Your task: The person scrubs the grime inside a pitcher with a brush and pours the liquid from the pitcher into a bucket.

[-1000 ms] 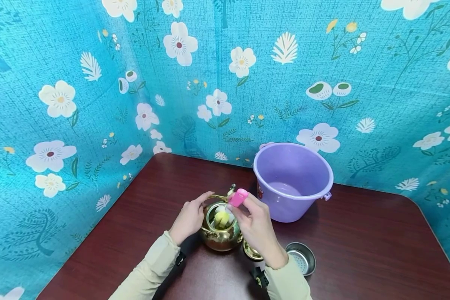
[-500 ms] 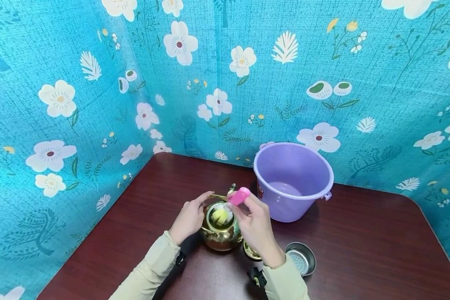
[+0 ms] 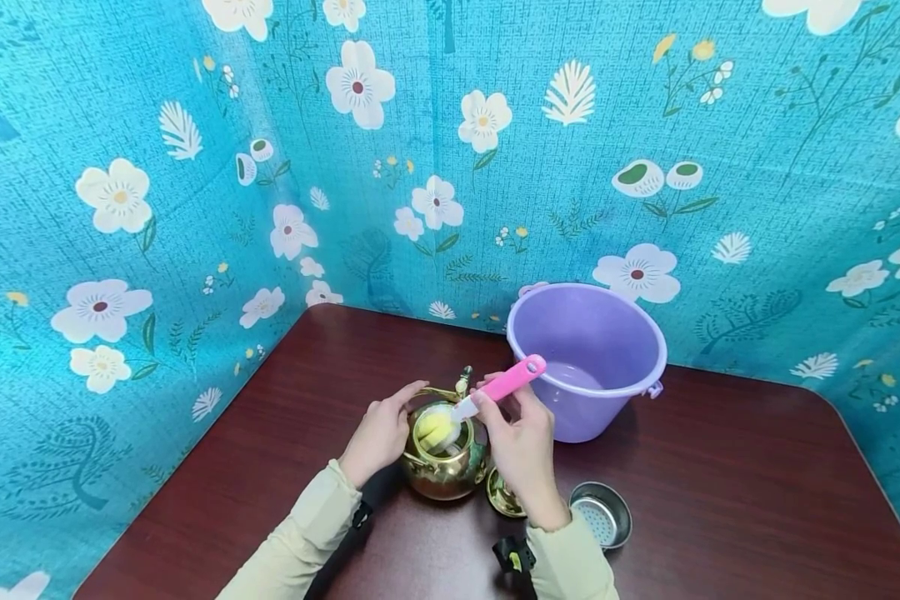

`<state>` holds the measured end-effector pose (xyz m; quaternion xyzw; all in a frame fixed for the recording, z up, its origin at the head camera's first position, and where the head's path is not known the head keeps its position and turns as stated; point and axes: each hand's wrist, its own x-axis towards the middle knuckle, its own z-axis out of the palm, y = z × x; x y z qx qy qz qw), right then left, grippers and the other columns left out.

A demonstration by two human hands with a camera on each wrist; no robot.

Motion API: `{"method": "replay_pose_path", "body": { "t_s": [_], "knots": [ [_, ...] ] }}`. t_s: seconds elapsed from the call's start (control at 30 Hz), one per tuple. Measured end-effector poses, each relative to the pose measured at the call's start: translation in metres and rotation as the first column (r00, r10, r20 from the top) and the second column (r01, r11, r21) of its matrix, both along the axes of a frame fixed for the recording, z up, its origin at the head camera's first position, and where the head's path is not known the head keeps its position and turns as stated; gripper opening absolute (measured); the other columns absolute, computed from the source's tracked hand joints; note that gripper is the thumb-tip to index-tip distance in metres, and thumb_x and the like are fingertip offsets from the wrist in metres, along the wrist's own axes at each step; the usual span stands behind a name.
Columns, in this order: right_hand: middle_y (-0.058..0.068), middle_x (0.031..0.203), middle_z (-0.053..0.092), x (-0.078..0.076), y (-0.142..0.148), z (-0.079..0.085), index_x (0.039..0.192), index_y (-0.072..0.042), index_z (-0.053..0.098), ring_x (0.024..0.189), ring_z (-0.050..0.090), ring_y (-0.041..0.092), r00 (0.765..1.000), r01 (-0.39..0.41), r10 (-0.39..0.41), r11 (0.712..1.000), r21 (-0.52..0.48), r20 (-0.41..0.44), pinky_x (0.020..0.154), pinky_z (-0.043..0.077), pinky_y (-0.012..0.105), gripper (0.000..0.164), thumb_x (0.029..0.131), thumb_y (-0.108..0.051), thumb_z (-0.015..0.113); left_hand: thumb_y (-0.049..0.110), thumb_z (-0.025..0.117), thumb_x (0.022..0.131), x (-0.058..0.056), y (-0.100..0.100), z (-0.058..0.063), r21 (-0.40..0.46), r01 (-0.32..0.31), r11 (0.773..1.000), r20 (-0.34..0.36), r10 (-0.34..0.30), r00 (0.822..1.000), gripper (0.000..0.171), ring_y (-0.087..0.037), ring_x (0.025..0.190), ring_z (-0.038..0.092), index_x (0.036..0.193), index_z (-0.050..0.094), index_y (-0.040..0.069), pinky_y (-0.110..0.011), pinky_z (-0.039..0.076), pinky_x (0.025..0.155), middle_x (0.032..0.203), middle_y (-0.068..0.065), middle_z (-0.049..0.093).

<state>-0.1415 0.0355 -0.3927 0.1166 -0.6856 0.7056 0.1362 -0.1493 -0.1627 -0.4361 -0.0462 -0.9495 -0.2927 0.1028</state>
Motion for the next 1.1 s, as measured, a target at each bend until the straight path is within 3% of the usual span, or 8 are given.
{"method": "replay_pose_path", "body": {
  "t_s": [0.4,0.83,1.1],
  "knots": [
    [0.026,0.104,0.067,-0.007,0.001,0.0,0.116,0.001,0.055,0.084,0.07,0.006,0.996,0.003,-0.008,0.998,0.06,0.086,0.07,0.057,0.029,0.025,0.092,-0.001,0.06,-0.002,0.047,0.09,-0.001,0.001,0.0,0.02,-0.017,1.0,0.009,0.017,1.0,0.052,-0.021,0.055,0.058,0.134,0.056,0.025,-0.033,0.045,0.049,0.066,-0.011,0.062],
    [0.028,0.102,0.068,-0.009,0.003,0.009,0.118,0.002,0.056,0.083,0.071,0.01,0.991,-0.065,0.054,0.994,0.089,0.118,0.069,0.057,0.031,0.027,0.092,-0.005,0.061,-0.002,0.046,0.09,-0.001,0.001,0.0,0.029,-0.016,0.999,0.015,0.016,1.0,0.052,-0.02,0.053,0.057,0.134,0.056,0.024,-0.032,0.043,0.047,0.067,-0.012,0.063],
    [0.024,0.098,0.07,-0.007,0.003,0.016,0.116,-0.005,0.061,0.08,0.072,0.012,0.994,-0.09,0.078,0.98,0.178,0.07,0.067,0.058,0.031,0.025,0.092,-0.011,0.064,-0.002,0.047,0.09,-0.001,0.001,0.001,0.029,-0.018,0.999,0.01,0.018,1.0,0.052,-0.02,0.052,0.056,0.134,0.056,0.024,-0.032,0.043,0.047,0.064,-0.011,0.061]
  ]
}}
